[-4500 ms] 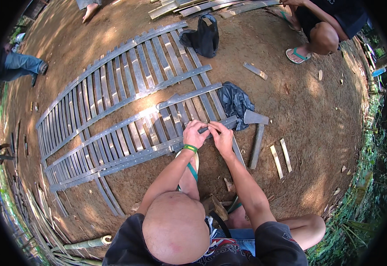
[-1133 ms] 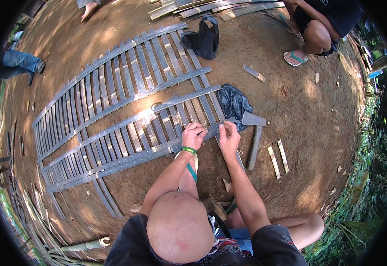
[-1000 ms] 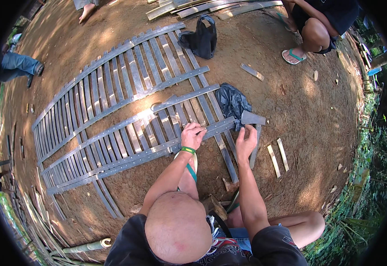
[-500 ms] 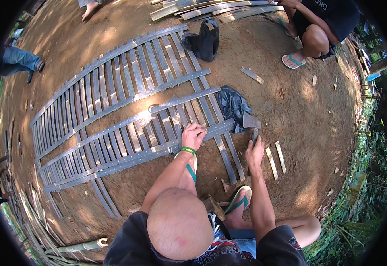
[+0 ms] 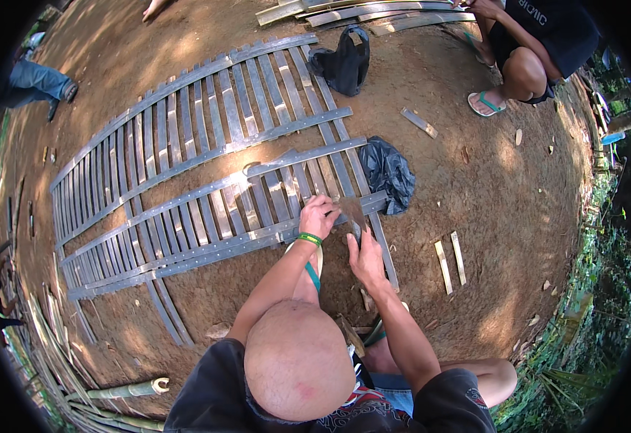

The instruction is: The person sits on the ground and uses a machete to hammer nails into a bamboo lattice structure. They align bamboo slats and secure them to the frame, occasionally adjusting the position of the structure. The person also lifts and flips the lattice to work on different sections.

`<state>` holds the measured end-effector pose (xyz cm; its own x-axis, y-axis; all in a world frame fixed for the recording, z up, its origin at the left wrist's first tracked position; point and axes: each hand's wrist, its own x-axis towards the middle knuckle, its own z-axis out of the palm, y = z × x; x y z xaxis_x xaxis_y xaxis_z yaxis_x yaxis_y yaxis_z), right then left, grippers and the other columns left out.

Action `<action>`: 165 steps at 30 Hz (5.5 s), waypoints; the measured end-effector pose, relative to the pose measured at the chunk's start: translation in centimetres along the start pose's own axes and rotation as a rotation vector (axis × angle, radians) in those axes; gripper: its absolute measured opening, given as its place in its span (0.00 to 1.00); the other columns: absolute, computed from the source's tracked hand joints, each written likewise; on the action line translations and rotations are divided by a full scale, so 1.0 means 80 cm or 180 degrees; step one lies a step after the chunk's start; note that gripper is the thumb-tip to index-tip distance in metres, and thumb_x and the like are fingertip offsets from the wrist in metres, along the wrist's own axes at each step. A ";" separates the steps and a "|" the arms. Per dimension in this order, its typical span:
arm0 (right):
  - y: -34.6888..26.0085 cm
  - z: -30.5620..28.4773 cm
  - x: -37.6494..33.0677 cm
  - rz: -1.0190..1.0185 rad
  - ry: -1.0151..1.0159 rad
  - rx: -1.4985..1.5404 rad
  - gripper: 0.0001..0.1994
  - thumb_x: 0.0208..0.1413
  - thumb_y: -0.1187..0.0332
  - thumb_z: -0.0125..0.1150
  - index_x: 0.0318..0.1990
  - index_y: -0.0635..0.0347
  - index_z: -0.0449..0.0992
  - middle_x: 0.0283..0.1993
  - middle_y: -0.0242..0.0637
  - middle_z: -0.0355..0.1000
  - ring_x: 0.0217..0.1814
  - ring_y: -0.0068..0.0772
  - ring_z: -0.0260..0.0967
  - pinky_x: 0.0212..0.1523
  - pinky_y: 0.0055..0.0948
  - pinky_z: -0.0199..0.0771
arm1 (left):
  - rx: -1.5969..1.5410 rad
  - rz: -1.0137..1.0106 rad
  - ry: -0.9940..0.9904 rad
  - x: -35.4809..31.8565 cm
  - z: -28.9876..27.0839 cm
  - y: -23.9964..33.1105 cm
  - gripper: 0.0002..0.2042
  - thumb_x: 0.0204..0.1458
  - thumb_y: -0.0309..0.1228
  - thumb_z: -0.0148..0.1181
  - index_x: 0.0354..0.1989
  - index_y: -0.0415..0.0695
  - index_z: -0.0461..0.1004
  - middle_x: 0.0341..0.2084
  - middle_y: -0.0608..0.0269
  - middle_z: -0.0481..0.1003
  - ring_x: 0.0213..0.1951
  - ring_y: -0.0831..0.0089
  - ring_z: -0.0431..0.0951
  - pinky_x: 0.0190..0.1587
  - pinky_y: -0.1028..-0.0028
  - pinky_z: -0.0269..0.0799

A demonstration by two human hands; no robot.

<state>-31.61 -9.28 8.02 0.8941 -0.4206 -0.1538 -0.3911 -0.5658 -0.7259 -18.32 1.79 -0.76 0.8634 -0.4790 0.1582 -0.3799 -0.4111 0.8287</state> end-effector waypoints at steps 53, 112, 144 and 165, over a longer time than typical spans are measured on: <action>-0.031 -0.019 -0.004 -0.0533 0.0693 -0.0069 0.16 0.65 0.68 0.59 0.56 0.66 0.72 0.41 0.63 0.77 0.44 0.70 0.74 0.43 0.55 0.75 | 0.2621 -0.0622 -0.1486 -0.031 -0.071 0.011 0.33 0.67 0.55 0.42 0.78 0.59 0.47 0.79 0.59 0.40 0.78 0.57 0.39 0.73 0.35 0.29; 0.005 -0.016 -0.012 0.0461 0.0133 -0.0022 0.16 0.66 0.64 0.59 0.52 0.67 0.73 0.42 0.66 0.76 0.46 0.72 0.73 0.46 0.56 0.74 | 0.2327 -0.0404 -0.1155 -0.002 -0.068 -0.013 0.44 0.57 0.69 0.46 0.78 0.61 0.49 0.79 0.52 0.38 0.79 0.54 0.36 0.74 0.39 0.29; -0.033 -0.021 0.009 0.0021 0.0258 0.0108 0.19 0.64 0.67 0.59 0.59 0.68 0.70 0.44 0.64 0.76 0.46 0.71 0.74 0.45 0.54 0.76 | 0.2435 -0.0554 -0.1240 -0.002 -0.071 -0.010 0.37 0.63 0.62 0.44 0.78 0.64 0.47 0.79 0.54 0.36 0.79 0.59 0.36 0.75 0.39 0.30; 0.002 0.006 -0.004 0.0358 0.0133 -0.0272 0.13 0.65 0.67 0.59 0.51 0.67 0.72 0.38 0.63 0.77 0.38 0.70 0.75 0.36 0.57 0.75 | 0.2378 -0.0524 -0.1362 0.001 -0.068 0.000 0.36 0.64 0.60 0.45 0.78 0.62 0.48 0.79 0.52 0.37 0.79 0.55 0.37 0.74 0.38 0.32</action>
<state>-31.85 -8.93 7.66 0.8343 -0.5130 -0.2017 -0.5072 -0.5710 -0.6456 -16.43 5.99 2.18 0.7847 -0.5572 -0.2715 -0.5088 -0.8293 0.2311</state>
